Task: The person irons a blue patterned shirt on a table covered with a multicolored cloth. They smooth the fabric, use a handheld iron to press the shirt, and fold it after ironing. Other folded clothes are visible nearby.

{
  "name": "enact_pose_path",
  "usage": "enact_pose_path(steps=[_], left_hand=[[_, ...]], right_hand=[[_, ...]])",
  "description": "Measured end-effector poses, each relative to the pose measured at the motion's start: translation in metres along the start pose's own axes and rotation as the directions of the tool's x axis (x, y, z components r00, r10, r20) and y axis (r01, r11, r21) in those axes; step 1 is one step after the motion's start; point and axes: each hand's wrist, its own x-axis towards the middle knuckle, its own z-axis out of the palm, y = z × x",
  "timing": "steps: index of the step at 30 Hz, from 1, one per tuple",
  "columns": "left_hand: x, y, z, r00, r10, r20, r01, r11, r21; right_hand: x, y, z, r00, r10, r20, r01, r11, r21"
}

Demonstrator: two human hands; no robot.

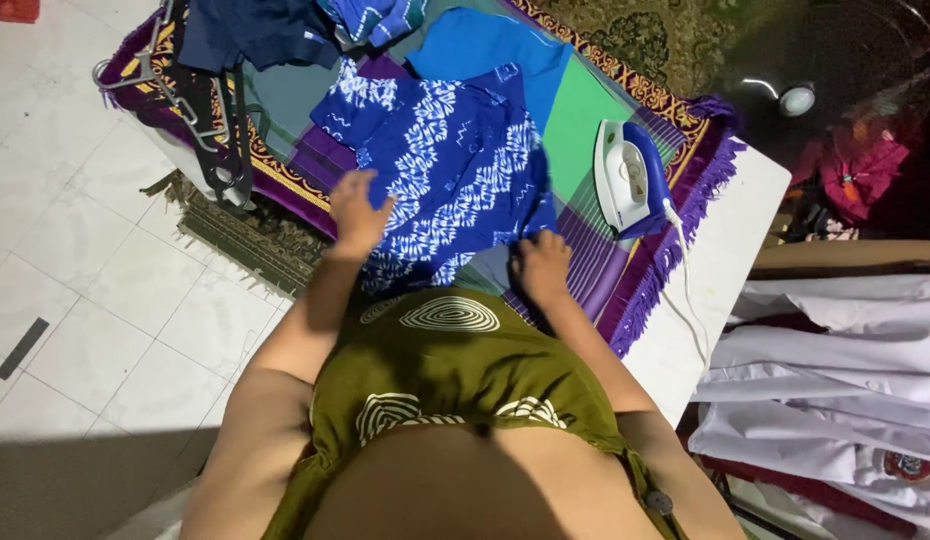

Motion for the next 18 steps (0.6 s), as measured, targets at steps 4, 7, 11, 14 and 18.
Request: enact_pose_path(steps=[4, 7, 11, 14, 18], left_hand=[[0.020, -0.080, 0.023, 0.837, -0.522, 0.166, 0.529, 0.848, -0.004], [0.038, -0.078, 0.043, 0.761, -0.600, 0.244, 0.645, 0.738, -0.198], [0.024, 0.063, 0.006, 0.967, -0.094, 0.237, 0.238, 0.666, -0.707], [0.003, 0.147, -0.001, 0.645, 0.173, 0.745, 0.086, 0.951, -0.296], [-0.040, 0.116, 0.107, 0.452, 0.282, 0.846, -0.435, 0.898, -0.067]], right_hand=[[-0.009, 0.011, -0.026, 0.976, 0.195, 0.097, -0.207, 0.969, 0.133], [-0.009, 0.013, -0.017, 0.968, 0.211, 0.135, -0.244, 0.920, 0.307], [-0.011, 0.010, -0.017, 0.928, 0.292, 0.231, -0.365, 0.592, 0.718], [-0.007, 0.025, 0.002, 0.869, 0.446, 0.215, -0.381, 0.326, 0.865], [-0.011, 0.028, 0.009, 0.630, 0.464, 0.623, -0.541, -0.314, 0.780]])
